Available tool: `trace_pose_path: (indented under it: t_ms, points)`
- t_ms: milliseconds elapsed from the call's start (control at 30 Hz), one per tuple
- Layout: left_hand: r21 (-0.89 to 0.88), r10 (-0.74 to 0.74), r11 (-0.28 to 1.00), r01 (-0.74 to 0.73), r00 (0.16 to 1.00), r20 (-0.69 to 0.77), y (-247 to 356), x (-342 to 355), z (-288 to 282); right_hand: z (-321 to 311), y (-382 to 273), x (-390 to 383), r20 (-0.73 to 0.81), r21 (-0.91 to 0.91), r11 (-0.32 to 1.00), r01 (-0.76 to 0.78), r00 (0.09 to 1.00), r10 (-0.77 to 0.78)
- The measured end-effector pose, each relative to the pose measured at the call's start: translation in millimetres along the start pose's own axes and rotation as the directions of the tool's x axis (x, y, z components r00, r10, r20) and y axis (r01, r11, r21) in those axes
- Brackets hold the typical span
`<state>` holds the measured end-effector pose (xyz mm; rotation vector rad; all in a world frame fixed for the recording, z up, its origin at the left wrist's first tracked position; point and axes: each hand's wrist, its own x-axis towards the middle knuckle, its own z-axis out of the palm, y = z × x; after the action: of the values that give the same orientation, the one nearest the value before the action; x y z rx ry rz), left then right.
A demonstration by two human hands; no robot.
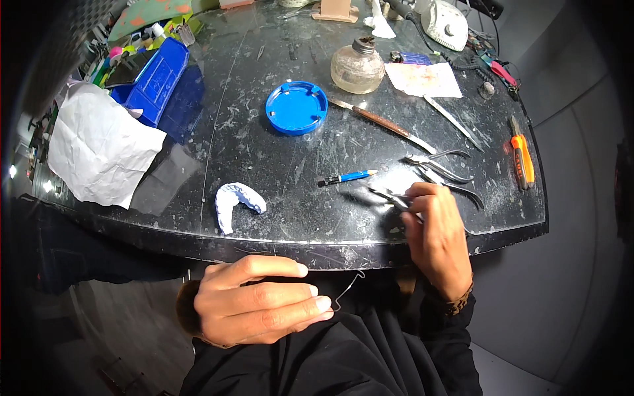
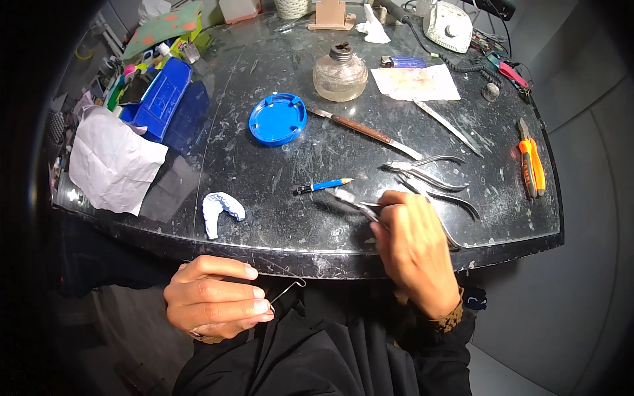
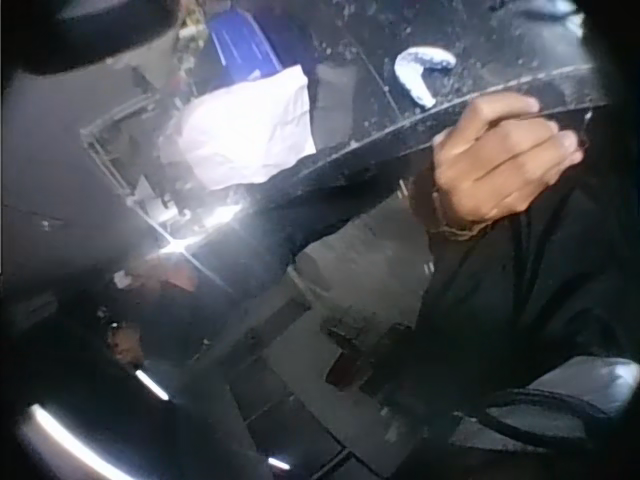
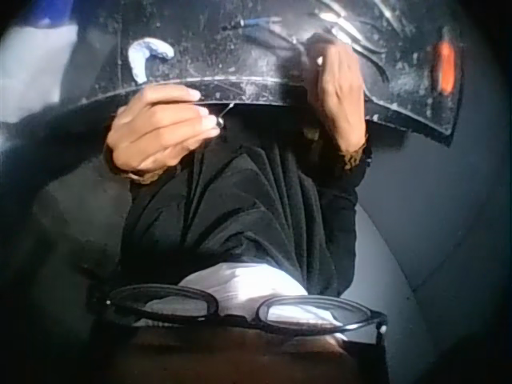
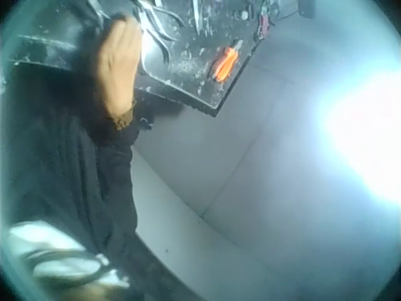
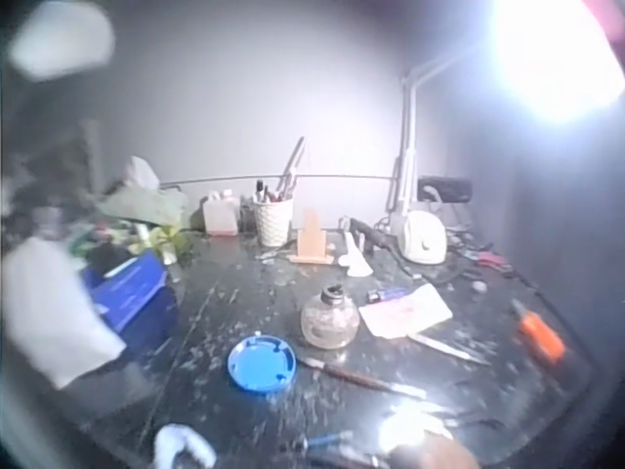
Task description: The person holds a dental model and uses a tool to fit a metal wire around the base of the teeth, bending the wire by hand and checking its position against the plaster surface.
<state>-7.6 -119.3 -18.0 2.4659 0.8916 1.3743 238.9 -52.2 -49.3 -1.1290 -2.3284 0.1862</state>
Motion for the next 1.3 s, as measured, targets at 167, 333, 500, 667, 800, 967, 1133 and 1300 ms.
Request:
trace_pose_path:
  t_ms: [167,333,500,667,800,967,1133,1300]
  points:
    - [-0.05,-0.004,0.999,0.006,0.999,0.043,0.4,3.1,-6.7,-8.1,1.8,-15.8,-0.113,0.405,0.913,-0.053,0.988,0.108]
    - [-0.075,0.005,0.997,0.0,0.998,0.066,-0.7,0.7,-7.5,8.5,-0.1,-21.7,-0.298,0.809,0.471,0.351,0.936,-0.186]
    - [-0.154,0.021,0.988,-0.006,0.995,0.097,0.9,-0.2,-6.6,22.4,-15.6,-18.2,-0.074,0.91,0.355,0.212,0.928,-0.364]
    - [-0.142,0.074,0.987,-0.069,0.997,0.027,2.7,6.4,1.9,22.4,-20.8,-19.2,0.069,0.903,0.416,0.11,0.917,-0.393]
    - [-0.153,0.102,0.984,-0.094,0.994,0.045,4.3,9.1,2.7,24.3,-23.2,-20.0,0.02,0.905,0.397,0.153,0.916,-0.4]
    - [-0.133,0.079,0.99,-0.054,0.979,0.189,4.1,5.5,-4.0,28.5,-25.5,-15.4,-0.055,0.9,0.372,0.227,0.906,-0.42]
    - [-0.153,0.071,0.987,-0.038,0.973,0.217,3.2,5.0,-6.0,27.6,-25.6,-16.1,-0.01,0.94,0.301,0.158,0.898,-0.44]
    - [-0.224,-0.007,0.973,0.053,0.979,0.202,8.0,-0.3,2.9,35.8,-23.4,-21.9,-0.053,0.94,0.281,0.195,0.894,-0.444]
